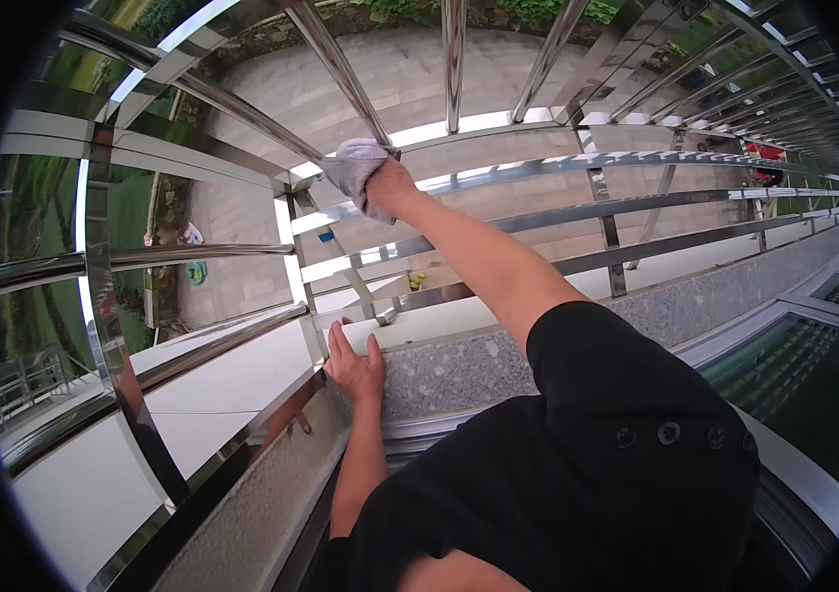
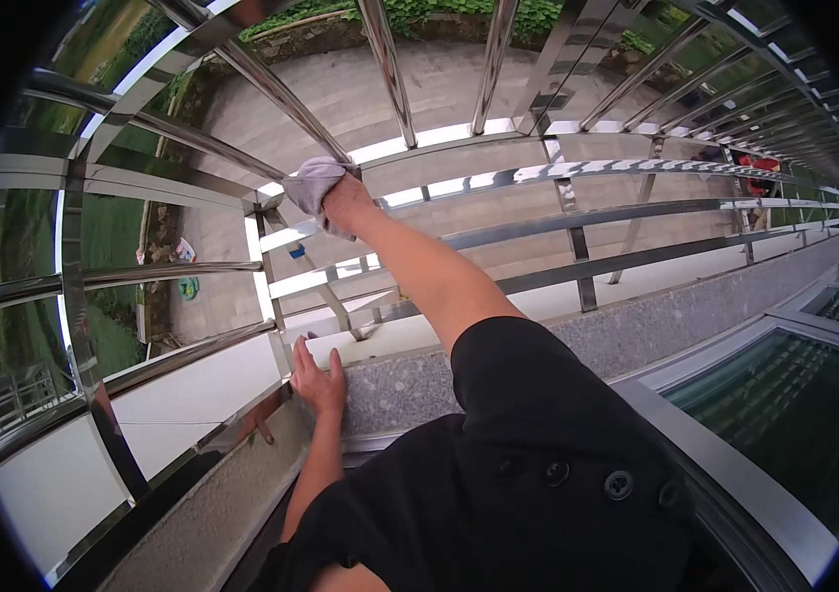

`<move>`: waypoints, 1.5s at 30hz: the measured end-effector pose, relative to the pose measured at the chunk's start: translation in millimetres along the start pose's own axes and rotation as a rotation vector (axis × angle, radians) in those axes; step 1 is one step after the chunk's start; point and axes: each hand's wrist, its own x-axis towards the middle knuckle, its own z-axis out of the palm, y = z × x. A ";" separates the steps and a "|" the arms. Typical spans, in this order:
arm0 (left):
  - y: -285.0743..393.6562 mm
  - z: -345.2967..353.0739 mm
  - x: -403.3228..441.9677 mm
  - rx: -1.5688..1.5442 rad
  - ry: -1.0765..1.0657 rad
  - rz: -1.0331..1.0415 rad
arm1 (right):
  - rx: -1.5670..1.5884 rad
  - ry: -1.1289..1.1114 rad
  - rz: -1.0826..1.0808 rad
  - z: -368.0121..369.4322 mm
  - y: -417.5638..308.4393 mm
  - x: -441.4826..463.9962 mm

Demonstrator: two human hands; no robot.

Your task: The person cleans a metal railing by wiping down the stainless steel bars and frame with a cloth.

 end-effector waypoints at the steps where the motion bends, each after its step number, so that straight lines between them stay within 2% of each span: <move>1: -0.2 -0.9 -0.7 0.006 -0.005 -0.003 | 0.051 -0.006 0.017 -6.5 -1.7 -9.3; 3: 0.6 -0.5 -0.8 0.008 -0.006 -0.007 | 0.055 0.058 0.041 -5.4 2.1 -30.9; 6: -2.5 3.5 -2.8 0.032 0.019 0.006 | 0.979 0.097 0.635 -19.1 35.3 -65.4; 8: -3.2 8.1 -2.3 0.020 0.041 0.013 | 1.525 0.442 0.909 -66.4 50.7 -89.1; 10: -3.5 5.3 -4.4 0.039 0.033 0.008 | 1.795 0.673 1.068 -117.1 67.9 -113.9; 12: -3.2 2.9 -5.6 0.020 0.040 0.012 | 2.143 0.747 1.137 -148.4 104.6 -145.6; 14: -1.2 1.2 -5.8 -0.035 0.038 0.006 | 2.162 0.935 1.093 -171.6 132.9 -167.5; 17: 4.8 14.4 10.7 -0.014 0.200 0.110 | 2.243 1.080 0.957 -176.1 192.1 -180.2; 20: 40.0 24.3 53.1 -0.101 0.214 0.231 | 2.165 1.217 1.037 -178.1 236.3 -153.8; 23: 58.8 53.3 91.3 -0.188 0.206 0.080 | 1.727 1.392 1.603 -163.4 242.2 -102.1; 24: 63.1 63.2 101.1 -0.234 0.189 0.004 | 1.569 1.344 1.699 -154.0 238.3 -90.1; 26: 70.8 74.2 109.6 -0.103 0.152 -0.036 | 1.241 1.222 1.875 -133.8 221.5 -74.7; 29: 94.2 73.2 107.6 0.007 0.078 -0.145 | 1.257 1.217 1.877 -118.2 194.4 -61.2; 31: 97.3 72.4 106.5 -0.003 0.066 -0.153 | 1.578 1.388 1.899 -65.8 184.2 -52.9; 32: 97.1 71.2 108.2 -0.006 0.069 -0.150 | 1.782 1.501 1.839 -24.1 178.6 -48.2; 33: 94.2 72.7 108.7 0.003 0.070 -0.150 | 1.655 1.668 1.876 -39.3 144.8 -24.6; 34: 94.3 70.0 110.4 -0.008 0.071 -0.142 | 1.646 1.630 1.899 -33.2 131.4 -15.3; 36: 96.3 67.2 108.3 -0.040 0.061 -0.140 | 1.888 1.512 1.889 -34.1 128.8 -18.8; 37: 89.8 71.9 108.2 -0.005 0.084 -0.109 | 1.906 1.455 1.850 -44.2 136.1 -25.3; 40: 101.3 61.2 107.2 -0.045 0.057 -0.144 | 1.949 1.260 1.715 -82.0 185.0 -56.3; 41: 95.6 67.7 107.8 -0.058 0.073 -0.136 | 1.955 1.361 1.555 -107.5 194.1 -65.9; 42: 94.5 69.1 108.4 -0.055 0.074 -0.129 | 1.964 1.421 1.538 -113.3 217.6 -78.2; 44: 92.3 70.1 108.9 -0.044 0.074 -0.120 | 2.052 1.167 1.731 -121.0 260.0 -100.8; 45: 93.1 69.6 109.1 -0.066 0.075 -0.136 | 2.041 1.142 1.623 -107.1 271.7 -110.3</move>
